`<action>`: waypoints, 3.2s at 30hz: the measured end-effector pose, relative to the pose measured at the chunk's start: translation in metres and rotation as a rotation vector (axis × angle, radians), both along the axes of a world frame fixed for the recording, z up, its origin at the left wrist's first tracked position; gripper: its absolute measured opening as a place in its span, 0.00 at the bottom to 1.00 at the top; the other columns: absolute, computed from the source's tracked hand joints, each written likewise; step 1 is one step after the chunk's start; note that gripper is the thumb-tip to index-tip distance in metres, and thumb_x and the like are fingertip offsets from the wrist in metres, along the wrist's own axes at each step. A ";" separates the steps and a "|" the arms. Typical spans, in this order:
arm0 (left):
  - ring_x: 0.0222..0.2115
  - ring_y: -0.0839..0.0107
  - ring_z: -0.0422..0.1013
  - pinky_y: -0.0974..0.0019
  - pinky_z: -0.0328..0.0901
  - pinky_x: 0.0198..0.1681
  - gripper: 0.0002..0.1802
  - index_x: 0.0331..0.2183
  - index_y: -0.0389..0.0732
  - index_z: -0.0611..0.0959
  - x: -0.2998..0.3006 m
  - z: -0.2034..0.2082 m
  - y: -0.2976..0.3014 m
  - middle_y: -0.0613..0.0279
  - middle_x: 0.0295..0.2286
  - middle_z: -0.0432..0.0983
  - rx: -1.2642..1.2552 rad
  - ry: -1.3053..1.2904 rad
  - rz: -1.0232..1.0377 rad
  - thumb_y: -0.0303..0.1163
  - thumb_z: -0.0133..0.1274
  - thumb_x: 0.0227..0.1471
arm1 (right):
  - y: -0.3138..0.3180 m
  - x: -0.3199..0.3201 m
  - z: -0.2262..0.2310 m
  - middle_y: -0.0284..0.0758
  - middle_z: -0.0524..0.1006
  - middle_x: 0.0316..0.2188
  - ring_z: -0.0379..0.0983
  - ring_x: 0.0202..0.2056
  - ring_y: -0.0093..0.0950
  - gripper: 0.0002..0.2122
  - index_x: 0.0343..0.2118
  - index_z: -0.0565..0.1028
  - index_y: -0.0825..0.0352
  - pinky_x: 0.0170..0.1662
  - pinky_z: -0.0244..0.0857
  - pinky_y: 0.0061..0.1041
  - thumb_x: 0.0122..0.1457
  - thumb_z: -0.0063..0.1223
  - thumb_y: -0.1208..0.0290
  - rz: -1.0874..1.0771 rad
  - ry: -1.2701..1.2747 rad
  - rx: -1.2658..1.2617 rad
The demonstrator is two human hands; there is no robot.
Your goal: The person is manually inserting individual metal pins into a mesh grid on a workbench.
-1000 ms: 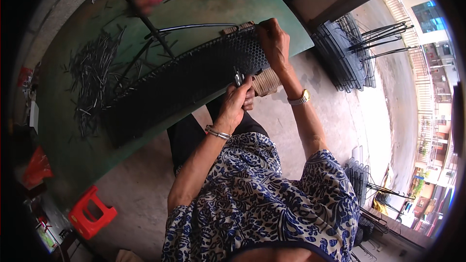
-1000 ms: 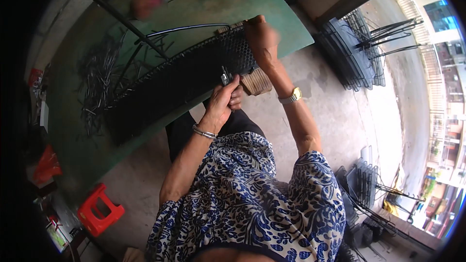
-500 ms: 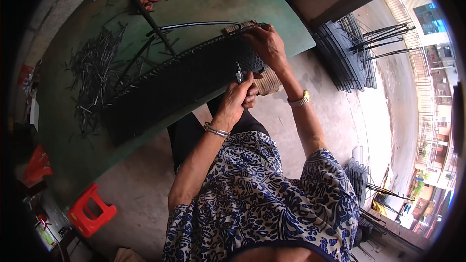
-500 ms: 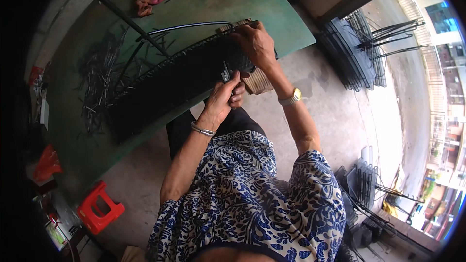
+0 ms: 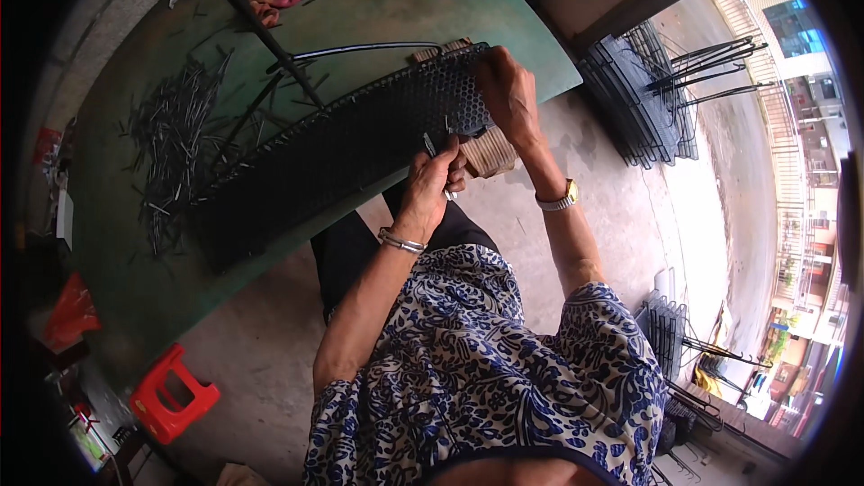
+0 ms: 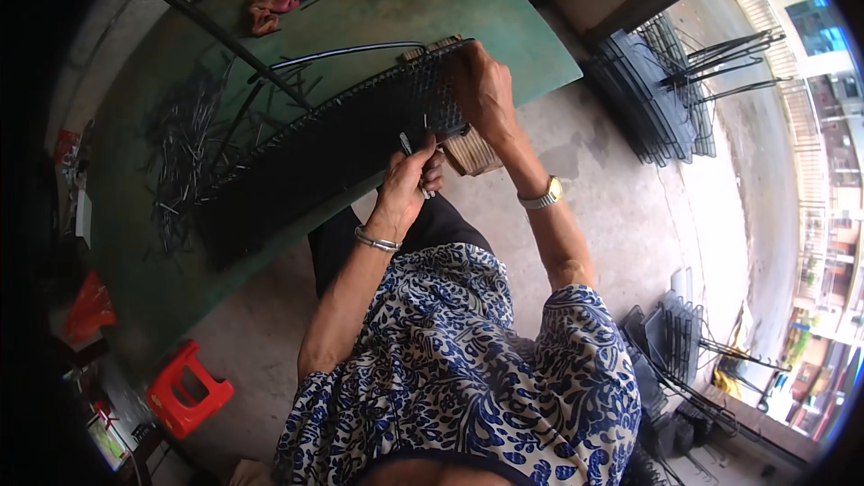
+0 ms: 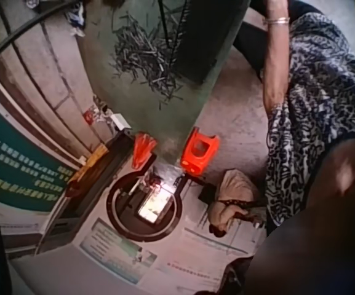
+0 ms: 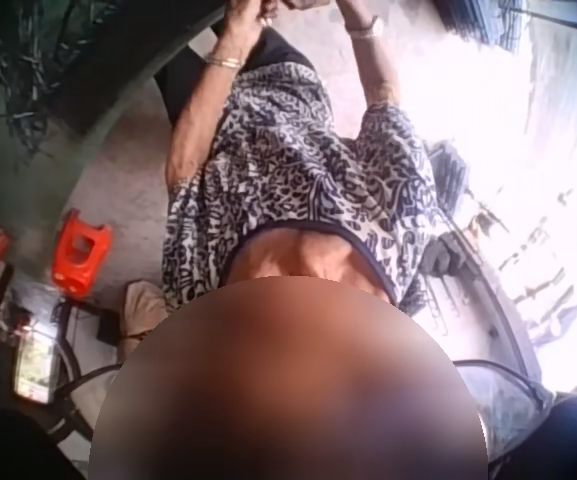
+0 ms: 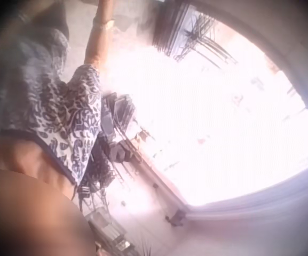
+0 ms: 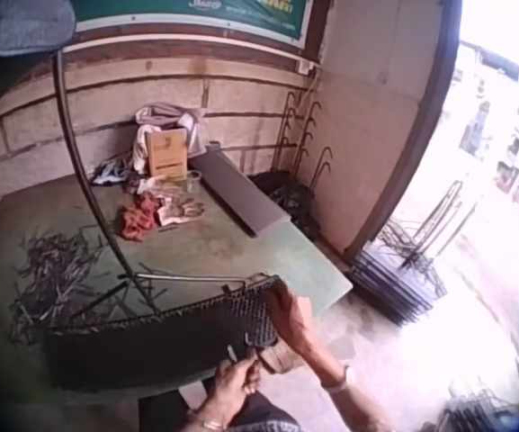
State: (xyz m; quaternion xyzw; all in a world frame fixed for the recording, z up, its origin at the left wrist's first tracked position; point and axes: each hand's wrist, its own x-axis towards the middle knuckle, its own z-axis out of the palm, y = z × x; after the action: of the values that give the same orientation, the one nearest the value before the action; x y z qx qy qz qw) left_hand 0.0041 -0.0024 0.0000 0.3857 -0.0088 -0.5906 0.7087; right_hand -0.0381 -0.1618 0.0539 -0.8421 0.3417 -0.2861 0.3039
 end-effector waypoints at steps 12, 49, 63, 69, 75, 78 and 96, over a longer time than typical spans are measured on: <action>0.19 0.84 0.59 0.77 0.51 0.20 0.14 0.38 0.39 0.78 0.003 0.008 0.003 0.69 0.23 0.70 -0.015 -0.002 0.035 0.40 0.52 0.58 | -0.014 0.021 -0.049 0.43 0.74 0.32 0.73 0.32 0.44 0.05 0.36 0.74 0.63 0.34 0.68 0.35 0.57 0.50 0.73 -0.010 0.048 -0.389; 0.22 0.83 0.58 0.77 0.55 0.22 0.13 0.39 0.36 0.80 -0.001 0.008 -0.002 0.65 0.29 0.77 -0.045 0.066 0.097 0.35 0.52 0.58 | -0.017 0.010 -0.038 0.41 0.69 0.33 0.70 0.33 0.41 0.07 0.37 0.74 0.57 0.34 0.65 0.38 0.56 0.51 0.66 -0.090 0.195 -0.317; 0.21 0.83 0.61 0.77 0.53 0.20 0.07 0.30 0.40 0.80 -0.001 0.004 0.002 0.73 0.22 0.72 -0.021 0.031 0.173 0.32 0.61 0.50 | 0.006 -0.024 0.000 0.37 0.77 0.30 0.73 0.35 0.24 0.09 0.36 0.75 0.68 0.38 0.66 0.26 0.59 0.53 0.66 0.422 0.176 0.354; 0.22 0.83 0.62 0.77 0.54 0.20 0.06 0.32 0.43 0.81 -0.005 0.004 -0.001 0.72 0.26 0.76 0.049 -0.035 0.072 0.32 0.61 0.50 | 0.003 -0.036 0.007 0.33 0.76 0.30 0.71 0.34 0.19 0.08 0.34 0.74 0.71 0.39 0.65 0.22 0.57 0.53 0.71 0.590 0.204 0.533; 0.19 0.80 0.65 0.76 0.57 0.19 0.11 0.38 0.44 0.80 -0.005 0.021 -0.001 0.64 0.27 0.79 0.169 0.031 0.065 0.40 0.53 0.57 | -0.004 -0.033 0.006 0.35 0.78 0.24 0.74 0.25 0.23 0.05 0.34 0.74 0.71 0.30 0.67 0.24 0.58 0.51 0.76 0.061 -0.053 0.213; 0.18 0.79 0.65 0.74 0.57 0.17 0.13 0.40 0.44 0.79 -0.007 0.022 -0.002 0.62 0.24 0.77 0.209 -0.012 -0.007 0.42 0.49 0.59 | -0.016 -0.022 -0.011 0.38 0.77 0.24 0.74 0.23 0.25 0.04 0.34 0.73 0.70 0.29 0.67 0.25 0.58 0.49 0.76 -0.042 -0.194 -0.136; 0.20 0.79 0.62 0.73 0.60 0.22 0.14 0.42 0.38 0.78 -0.004 0.001 -0.001 0.66 0.23 0.71 0.096 0.150 -0.016 0.37 0.51 0.58 | -0.031 -0.005 -0.042 0.45 0.76 0.30 0.73 0.30 0.49 0.05 0.35 0.68 0.67 0.31 0.66 0.43 0.59 0.48 0.72 -0.059 -0.028 -0.314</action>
State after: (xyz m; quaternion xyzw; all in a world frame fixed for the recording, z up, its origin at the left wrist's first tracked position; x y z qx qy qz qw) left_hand 0.0001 -0.0037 0.0013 0.3738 0.0696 -0.6235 0.6832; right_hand -0.0428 -0.1926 0.0121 -0.8647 0.3129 -0.3567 0.1647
